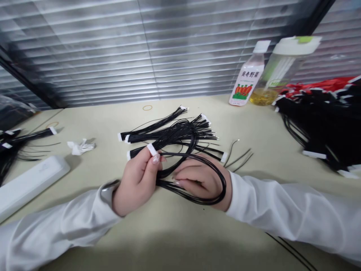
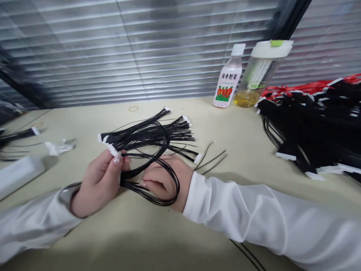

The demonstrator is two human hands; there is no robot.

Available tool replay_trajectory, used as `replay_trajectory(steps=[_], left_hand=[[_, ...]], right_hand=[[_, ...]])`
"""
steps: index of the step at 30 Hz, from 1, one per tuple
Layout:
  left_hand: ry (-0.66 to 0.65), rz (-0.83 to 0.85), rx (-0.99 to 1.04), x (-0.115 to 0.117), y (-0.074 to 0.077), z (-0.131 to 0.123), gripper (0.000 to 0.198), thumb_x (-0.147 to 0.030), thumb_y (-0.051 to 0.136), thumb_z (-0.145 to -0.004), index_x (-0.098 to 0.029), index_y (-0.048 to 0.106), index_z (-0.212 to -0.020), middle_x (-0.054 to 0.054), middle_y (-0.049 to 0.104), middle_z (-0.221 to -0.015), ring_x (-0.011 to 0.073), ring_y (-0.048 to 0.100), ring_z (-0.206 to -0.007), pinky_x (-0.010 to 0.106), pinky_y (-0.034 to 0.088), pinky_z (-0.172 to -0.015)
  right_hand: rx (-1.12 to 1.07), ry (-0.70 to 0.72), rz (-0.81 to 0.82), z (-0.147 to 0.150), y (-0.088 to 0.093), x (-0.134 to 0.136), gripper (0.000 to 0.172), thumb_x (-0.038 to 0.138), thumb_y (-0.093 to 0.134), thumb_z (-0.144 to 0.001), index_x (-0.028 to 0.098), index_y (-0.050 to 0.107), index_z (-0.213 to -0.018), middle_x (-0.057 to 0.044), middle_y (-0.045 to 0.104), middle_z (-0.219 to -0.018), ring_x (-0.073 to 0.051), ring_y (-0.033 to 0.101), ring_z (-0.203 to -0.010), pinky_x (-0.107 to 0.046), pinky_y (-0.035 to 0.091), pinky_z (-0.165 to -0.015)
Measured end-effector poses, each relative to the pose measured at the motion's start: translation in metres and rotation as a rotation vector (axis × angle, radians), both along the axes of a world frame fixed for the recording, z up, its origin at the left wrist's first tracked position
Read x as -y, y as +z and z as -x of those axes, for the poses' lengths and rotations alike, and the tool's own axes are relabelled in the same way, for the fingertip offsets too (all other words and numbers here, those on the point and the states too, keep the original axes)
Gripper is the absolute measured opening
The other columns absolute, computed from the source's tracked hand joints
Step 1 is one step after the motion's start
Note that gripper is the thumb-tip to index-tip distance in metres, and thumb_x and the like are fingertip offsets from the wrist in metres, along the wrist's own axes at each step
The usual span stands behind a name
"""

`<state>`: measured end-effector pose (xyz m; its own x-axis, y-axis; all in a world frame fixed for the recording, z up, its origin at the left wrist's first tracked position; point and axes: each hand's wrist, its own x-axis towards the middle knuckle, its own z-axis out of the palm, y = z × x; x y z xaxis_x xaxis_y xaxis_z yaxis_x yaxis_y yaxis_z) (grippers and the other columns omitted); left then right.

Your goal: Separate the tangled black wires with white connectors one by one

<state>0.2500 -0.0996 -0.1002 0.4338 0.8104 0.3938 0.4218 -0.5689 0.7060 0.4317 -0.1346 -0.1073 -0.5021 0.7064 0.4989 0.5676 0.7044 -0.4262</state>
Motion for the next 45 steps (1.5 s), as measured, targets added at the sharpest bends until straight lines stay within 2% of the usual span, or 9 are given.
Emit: replay_trajectory(steps=[6, 13, 21, 24, 28, 32, 37, 41, 45], left_hand=[[-0.009, -0.034, -0.001, 0.002, 0.0, 0.001, 0.024, -0.029, 0.032, -0.088, -0.015, 0.047, -0.075, 0.001, 0.051, -0.067, 0.0088, 0.046, -0.061, 0.02, 0.037, -0.056], [-0.014, 0.012, 0.002, 0.0, 0.002, 0.0, 0.026, -0.03, 0.031, -0.088, -0.014, 0.047, -0.075, 0.0, 0.048, -0.064, 0.0083, 0.043, -0.058, 0.019, 0.036, -0.055], [0.053, 0.117, 0.036, -0.007, 0.007, -0.004, 0.026, -0.03, 0.034, -0.087, -0.014, 0.048, -0.073, -0.001, 0.047, -0.062, 0.0071, 0.042, -0.057, 0.018, 0.035, -0.052], [0.029, 0.159, 0.024, -0.009, 0.007, -0.004, 0.026, -0.031, 0.035, -0.087, -0.014, 0.049, -0.073, -0.001, 0.046, -0.061, 0.0071, 0.041, -0.057, 0.018, 0.035, -0.053], [-0.113, 0.235, -0.015, -0.009, 0.006, -0.002, 0.027, -0.032, 0.034, -0.087, -0.015, 0.05, -0.074, -0.003, 0.043, -0.059, 0.0064, 0.037, -0.053, 0.018, 0.032, -0.05], [-0.18, 0.219, -0.064, -0.008, 0.003, 0.002, 0.027, -0.032, 0.034, -0.087, -0.016, 0.052, -0.075, -0.002, 0.045, -0.059, 0.0068, 0.04, -0.056, 0.018, 0.033, -0.053], [-0.115, 0.276, 0.0, -0.008, 0.004, 0.0, 0.029, -0.035, 0.034, -0.087, -0.015, 0.051, -0.074, -0.002, 0.043, -0.06, 0.007, 0.038, -0.055, 0.019, 0.032, -0.052], [-0.051, 0.343, 0.08, -0.011, 0.006, -0.004, 0.03, -0.037, 0.034, -0.086, -0.015, 0.051, -0.074, -0.002, 0.044, -0.062, 0.0068, 0.039, -0.057, 0.019, 0.033, -0.053], [-0.018, 0.364, 0.108, -0.012, 0.005, -0.003, 0.03, -0.039, 0.036, -0.086, -0.016, 0.051, -0.075, -0.003, 0.045, -0.062, 0.0065, 0.039, -0.057, 0.018, 0.032, -0.054]], right_hand=[[0.003, -0.039, 0.014, 0.0, 0.002, 0.001, 0.02, 0.022, 0.041, -0.082, 0.016, 0.057, -0.071, -0.005, 0.062, -0.073, -0.017, 0.055, -0.072, -0.031, 0.04, -0.071], [0.248, -0.093, -0.079, -0.005, 0.004, 0.0, 0.025, 0.024, 0.037, -0.085, 0.019, 0.055, -0.069, -0.002, 0.056, -0.065, -0.015, 0.049, -0.065, -0.031, 0.034, -0.066], [0.559, -0.434, -0.464, -0.035, 0.049, -0.004, 0.022, 0.019, 0.041, -0.083, 0.018, 0.057, -0.067, -0.004, 0.054, -0.061, -0.016, 0.045, -0.059, -0.031, 0.028, -0.054], [0.299, -0.47, -0.404, -0.044, 0.061, -0.008, 0.012, 0.016, 0.048, -0.079, 0.017, 0.06, -0.077, -0.004, 0.06, -0.066, -0.015, 0.052, -0.062, -0.031, 0.037, -0.057], [-0.445, -0.392, -0.016, -0.04, 0.064, -0.009, 0.023, 0.014, 0.055, -0.076, 0.019, 0.059, -0.099, -0.004, 0.061, -0.101, -0.014, 0.059, -0.085, -0.028, 0.049, -0.074], [-0.636, -0.394, 0.203, -0.031, 0.058, -0.008, 0.019, 0.019, 0.058, -0.075, 0.02, 0.062, -0.094, -0.001, 0.066, -0.082, -0.012, 0.062, -0.074, -0.026, 0.052, -0.068], [-0.377, -0.375, 0.185, -0.034, 0.06, -0.009, 0.011, 0.025, 0.056, -0.076, 0.015, 0.061, -0.075, 0.0, 0.059, -0.065, -0.008, 0.051, -0.054, -0.021, 0.043, -0.048], [0.06, -0.339, 0.244, -0.045, 0.071, -0.009, 0.02, 0.026, 0.052, -0.076, 0.016, 0.057, -0.059, 0.003, 0.048, -0.048, -0.007, 0.038, -0.044, -0.021, 0.032, -0.046], [0.535, -0.28, 0.398, -0.052, 0.063, -0.008, 0.008, 0.018, 0.055, -0.069, 0.02, 0.061, -0.067, 0.004, 0.051, -0.048, -0.009, 0.044, -0.046, -0.022, 0.028, -0.047]])
